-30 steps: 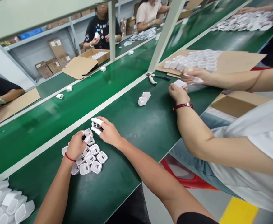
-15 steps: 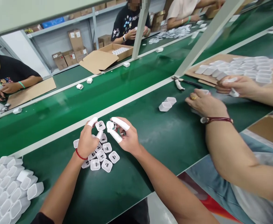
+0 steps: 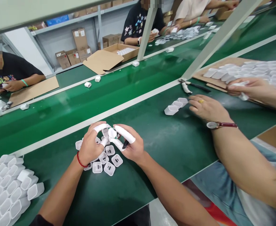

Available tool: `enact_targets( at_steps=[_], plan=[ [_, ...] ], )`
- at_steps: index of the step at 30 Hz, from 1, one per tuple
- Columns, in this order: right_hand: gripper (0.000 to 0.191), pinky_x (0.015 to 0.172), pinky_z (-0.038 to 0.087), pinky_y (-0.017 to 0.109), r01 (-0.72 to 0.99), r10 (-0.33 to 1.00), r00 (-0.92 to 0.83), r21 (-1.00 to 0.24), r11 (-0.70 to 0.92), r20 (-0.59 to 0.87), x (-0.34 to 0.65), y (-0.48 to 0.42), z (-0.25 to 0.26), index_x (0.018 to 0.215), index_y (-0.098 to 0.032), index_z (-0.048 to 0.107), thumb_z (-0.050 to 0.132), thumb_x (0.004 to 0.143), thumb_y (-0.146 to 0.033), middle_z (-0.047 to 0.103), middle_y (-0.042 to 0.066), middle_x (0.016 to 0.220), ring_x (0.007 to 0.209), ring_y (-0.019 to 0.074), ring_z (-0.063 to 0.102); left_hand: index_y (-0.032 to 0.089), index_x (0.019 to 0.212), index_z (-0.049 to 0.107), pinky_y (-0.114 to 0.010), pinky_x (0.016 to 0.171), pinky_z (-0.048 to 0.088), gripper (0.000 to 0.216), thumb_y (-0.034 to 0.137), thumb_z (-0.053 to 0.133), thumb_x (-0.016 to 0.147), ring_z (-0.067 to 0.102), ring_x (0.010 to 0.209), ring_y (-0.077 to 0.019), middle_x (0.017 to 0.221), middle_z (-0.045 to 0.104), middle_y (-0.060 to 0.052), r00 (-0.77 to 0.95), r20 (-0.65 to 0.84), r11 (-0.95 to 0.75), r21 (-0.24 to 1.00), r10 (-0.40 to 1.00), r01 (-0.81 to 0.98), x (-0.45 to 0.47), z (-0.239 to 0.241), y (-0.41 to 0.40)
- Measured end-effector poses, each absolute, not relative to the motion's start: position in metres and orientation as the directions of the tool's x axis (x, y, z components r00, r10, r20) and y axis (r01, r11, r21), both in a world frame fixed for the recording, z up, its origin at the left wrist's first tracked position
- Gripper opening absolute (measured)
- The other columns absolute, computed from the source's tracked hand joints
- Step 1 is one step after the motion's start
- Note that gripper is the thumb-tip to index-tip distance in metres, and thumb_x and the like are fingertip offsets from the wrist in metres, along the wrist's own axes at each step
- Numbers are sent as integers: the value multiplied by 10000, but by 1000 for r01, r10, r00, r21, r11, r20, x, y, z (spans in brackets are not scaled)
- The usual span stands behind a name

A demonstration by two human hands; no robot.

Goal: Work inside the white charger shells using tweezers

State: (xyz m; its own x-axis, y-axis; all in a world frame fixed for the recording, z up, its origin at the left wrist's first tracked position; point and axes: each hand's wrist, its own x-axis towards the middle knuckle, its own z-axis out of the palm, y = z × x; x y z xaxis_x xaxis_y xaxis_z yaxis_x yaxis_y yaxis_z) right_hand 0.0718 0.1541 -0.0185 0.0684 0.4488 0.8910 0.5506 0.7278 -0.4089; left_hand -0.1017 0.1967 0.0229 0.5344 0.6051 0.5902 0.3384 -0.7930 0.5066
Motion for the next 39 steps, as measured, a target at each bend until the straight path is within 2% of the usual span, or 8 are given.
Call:
enact_targets(
  at_steps=[3,7,10,13,15,20,24,39],
  plan=[
    [596,630,571,295,550,463,120,-447,706,878,72,154,-20,1368,-254,506,701,813,-157,649,113,1107,803,185,653,203,1094,510,-352,845,536,369,87,623,762,609,1076,-222,1233,609,-107,505,529,-723,595,682,352,-101,20,195],
    [582,659,576,314,559,467,128,-453,694,875,71,153,-23,1407,-263,460,642,859,-183,654,111,1114,778,178,645,208,995,492,-316,766,535,358,141,716,724,636,899,-180,1085,642,-68,455,484,-643,699,748,313,-98,14,195],
    [607,679,589,329,575,462,102,-431,695,881,70,152,-25,1438,-259,421,636,872,-218,656,120,1139,835,201,664,208,1053,492,-313,771,546,432,137,733,702,637,910,-182,1066,623,-63,404,478,-602,750,780,274,-98,12,195],
    [640,706,604,342,610,456,53,-390,690,889,69,149,-26,1450,-256,403,660,865,-252,653,129,1159,926,233,675,205,1116,524,-334,798,545,490,64,682,674,619,905,-186,1049,605,-59,410,527,-662,664,744,347,-98,13,195],
    [609,729,612,347,629,461,25,-372,683,887,68,147,-25,1437,-247,422,650,872,-257,657,128,1158,950,237,680,202,1074,536,-325,792,545,463,14,615,658,601,909,-183,1036,581,-54,424,556,-697,615,715,370,-97,14,194],
    [531,746,622,331,634,452,0,-349,690,892,68,146,-19,1386,-224,483,636,878,-241,675,122,1129,934,225,697,197,965,513,-280,731,554,358,1,574,672,588,857,-159,971,547,-35,403,551,-682,619,731,390,-93,13,191],
    [530,730,619,309,606,428,-39,-319,728,903,69,147,-16,1380,-202,494,644,873,-225,664,139,1154,933,220,699,200,1004,514,-296,789,554,379,-9,547,690,599,940,-176,1034,572,-49,449,573,-726,577,686,373,-94,14,190],
    [560,771,604,310,579,468,-38,-362,730,883,69,145,-15,1379,-213,487,650,846,-160,659,130,1137,953,220,687,199,1015,513,-288,815,544,422,-24,505,657,597,956,-177,1038,577,-42,484,542,-725,563,687,397,-97,15,192]
  ],
)
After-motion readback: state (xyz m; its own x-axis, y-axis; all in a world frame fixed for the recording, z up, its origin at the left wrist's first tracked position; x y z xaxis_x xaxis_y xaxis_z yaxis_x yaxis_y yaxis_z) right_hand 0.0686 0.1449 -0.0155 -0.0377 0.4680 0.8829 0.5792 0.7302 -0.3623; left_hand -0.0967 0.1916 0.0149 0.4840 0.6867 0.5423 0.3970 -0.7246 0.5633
